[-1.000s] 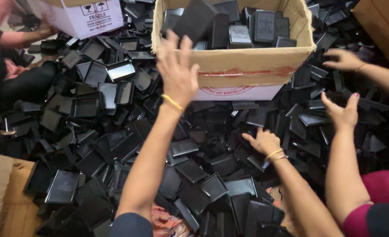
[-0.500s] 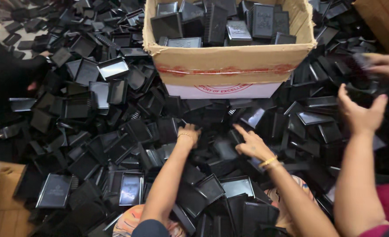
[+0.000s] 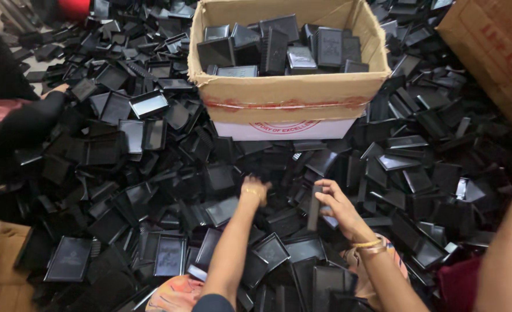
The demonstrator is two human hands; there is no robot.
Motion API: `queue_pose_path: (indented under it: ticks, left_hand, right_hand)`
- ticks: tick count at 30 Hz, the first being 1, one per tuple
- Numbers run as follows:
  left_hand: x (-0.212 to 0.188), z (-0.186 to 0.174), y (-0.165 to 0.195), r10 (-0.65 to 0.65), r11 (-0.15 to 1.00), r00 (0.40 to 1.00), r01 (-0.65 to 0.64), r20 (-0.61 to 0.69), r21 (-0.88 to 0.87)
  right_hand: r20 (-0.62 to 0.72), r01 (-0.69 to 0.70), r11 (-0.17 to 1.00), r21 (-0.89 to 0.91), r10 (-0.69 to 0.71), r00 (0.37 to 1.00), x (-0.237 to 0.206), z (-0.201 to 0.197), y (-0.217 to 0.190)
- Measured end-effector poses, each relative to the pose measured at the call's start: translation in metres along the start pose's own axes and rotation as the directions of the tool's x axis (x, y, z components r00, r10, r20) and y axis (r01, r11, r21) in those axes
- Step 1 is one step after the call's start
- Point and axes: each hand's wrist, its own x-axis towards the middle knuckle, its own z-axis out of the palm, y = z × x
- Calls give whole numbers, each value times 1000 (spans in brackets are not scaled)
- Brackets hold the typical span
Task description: The person sits on the floor surrounded by black plastic cases and repeatedly picks them up, opens them, and places them into a cardboard box. The person handles the cases one at a time, inspecting them before placing them in the box.
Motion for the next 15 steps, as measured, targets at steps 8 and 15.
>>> queue_pose_path:
  ticks: [8, 15]
  left_hand:
    - [-51, -46, 18, -203, 927, 824, -12, -529, -374]
    - [-182, -76, 61, 241, 282, 685, -727, -688, -626]
  right_hand:
    - [102, -23, 947, 319, -10, 995, -23, 2, 8]
    - [101, 71, 859, 507, -141, 985, -45, 41, -9]
